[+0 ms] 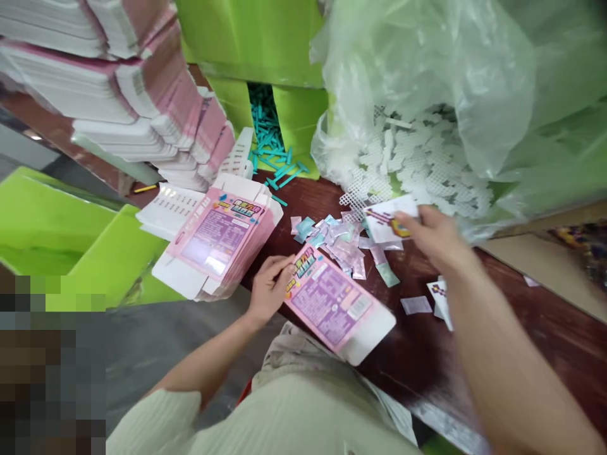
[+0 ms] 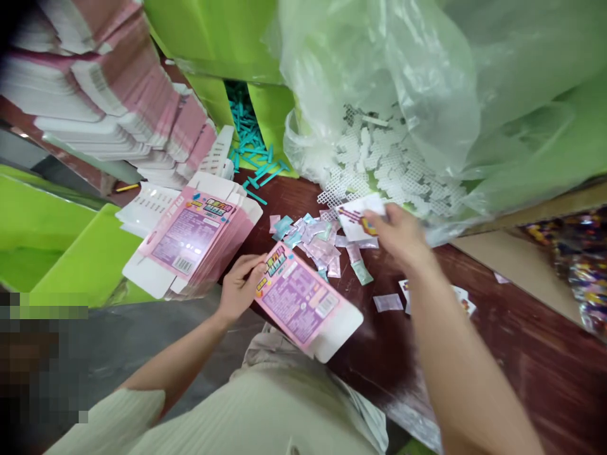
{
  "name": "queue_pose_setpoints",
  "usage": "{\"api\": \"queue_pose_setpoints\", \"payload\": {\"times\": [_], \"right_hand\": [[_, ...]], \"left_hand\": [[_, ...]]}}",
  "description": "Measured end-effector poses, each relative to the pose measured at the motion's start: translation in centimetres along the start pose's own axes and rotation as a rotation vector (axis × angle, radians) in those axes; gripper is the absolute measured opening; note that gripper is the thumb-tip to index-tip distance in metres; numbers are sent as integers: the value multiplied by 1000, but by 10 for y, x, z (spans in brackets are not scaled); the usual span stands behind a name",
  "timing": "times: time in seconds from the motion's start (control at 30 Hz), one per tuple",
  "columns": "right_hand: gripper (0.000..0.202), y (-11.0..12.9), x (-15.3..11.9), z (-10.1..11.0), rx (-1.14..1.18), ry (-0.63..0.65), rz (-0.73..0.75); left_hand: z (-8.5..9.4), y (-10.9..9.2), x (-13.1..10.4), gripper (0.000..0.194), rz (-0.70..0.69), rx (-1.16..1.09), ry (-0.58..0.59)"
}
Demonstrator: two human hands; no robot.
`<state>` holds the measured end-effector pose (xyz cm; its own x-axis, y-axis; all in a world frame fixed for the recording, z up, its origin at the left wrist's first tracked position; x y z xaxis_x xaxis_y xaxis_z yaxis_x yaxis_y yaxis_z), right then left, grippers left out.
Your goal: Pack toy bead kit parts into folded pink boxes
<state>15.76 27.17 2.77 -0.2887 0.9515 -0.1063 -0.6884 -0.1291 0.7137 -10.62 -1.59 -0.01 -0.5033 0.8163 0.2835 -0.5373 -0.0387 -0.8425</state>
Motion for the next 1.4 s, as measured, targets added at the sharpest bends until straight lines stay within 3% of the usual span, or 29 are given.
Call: {"api": "queue_pose_setpoints", "payload": {"times": [0.1, 0.2, 0.27, 0.33, 0.4, 0.47, 0.53, 0.6, 0.8, 0.97, 1.07, 1.17, 1.27, 1.33, 1.4], "right_hand": [[29, 34, 37, -74, -22, 52, -42], [24, 39, 52, -102, -25, 68, -59], [45, 30, 50, -95, 19, 47, -51], [67, 19, 42, -74, 128, -1, -19], [65, 9, 28, -50, 295, -16, 18], [50, 1, 11, -30, 434, 32, 24], [45, -8, -11, -14, 505, 106, -6], [47, -21, -33, -3, 528, 162, -67], [60, -63, -73, 20, 572, 151, -146], [68, -79, -94, 26, 161, 333, -127], [67, -89, -106, 47, 10, 388, -77], [60, -109, -112, 87, -13, 244, -75], [56, -128, -117, 119, -190, 39, -208], [64, -120, -121, 123, -360, -103, -251], [74, -96, -120, 104, -464, -134, -163]], "left_hand": [[-11, -7, 8, 23, -24, 113, -7], [-34, -29, 25, 27, -191, 291, 81], [-54, -41, 55, 34, -271, 407, 80], [-78, -42, 103, 43, -227, 501, 90], [-98, -28, 159, 49, -32, 585, 75], [-107, -9, 205, 53, 258, 636, -4], [-112, 4, 232, 53, 421, 641, -43], [-113, 9, 244, 52, 450, 633, -31], [-96, -4, 225, 33, 387, 651, 102], [-82, -42, 182, 24, 199, 595, 139], [-77, -59, 150, 18, 56, 330, 189], [-73, -62, 120, 18, 67, -24, 272], [-77, -64, 94, 24, 147, -271, 317], [-92, -72, 75, 32, 170, -380, 339], [-116, -84, 54, 35, 160, -462, 393]]}}
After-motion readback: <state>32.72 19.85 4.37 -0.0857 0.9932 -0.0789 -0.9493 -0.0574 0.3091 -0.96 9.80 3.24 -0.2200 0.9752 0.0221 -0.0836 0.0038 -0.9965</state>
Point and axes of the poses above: each hand's wrist, its own x-axis towards the middle knuckle, its own z-axis out of the back of the hand, y = z × x, the point moved 6 cm from there along x, towards the middle knuckle, and after that the axes turned 1 degree about -z, right-handed, at the moved point
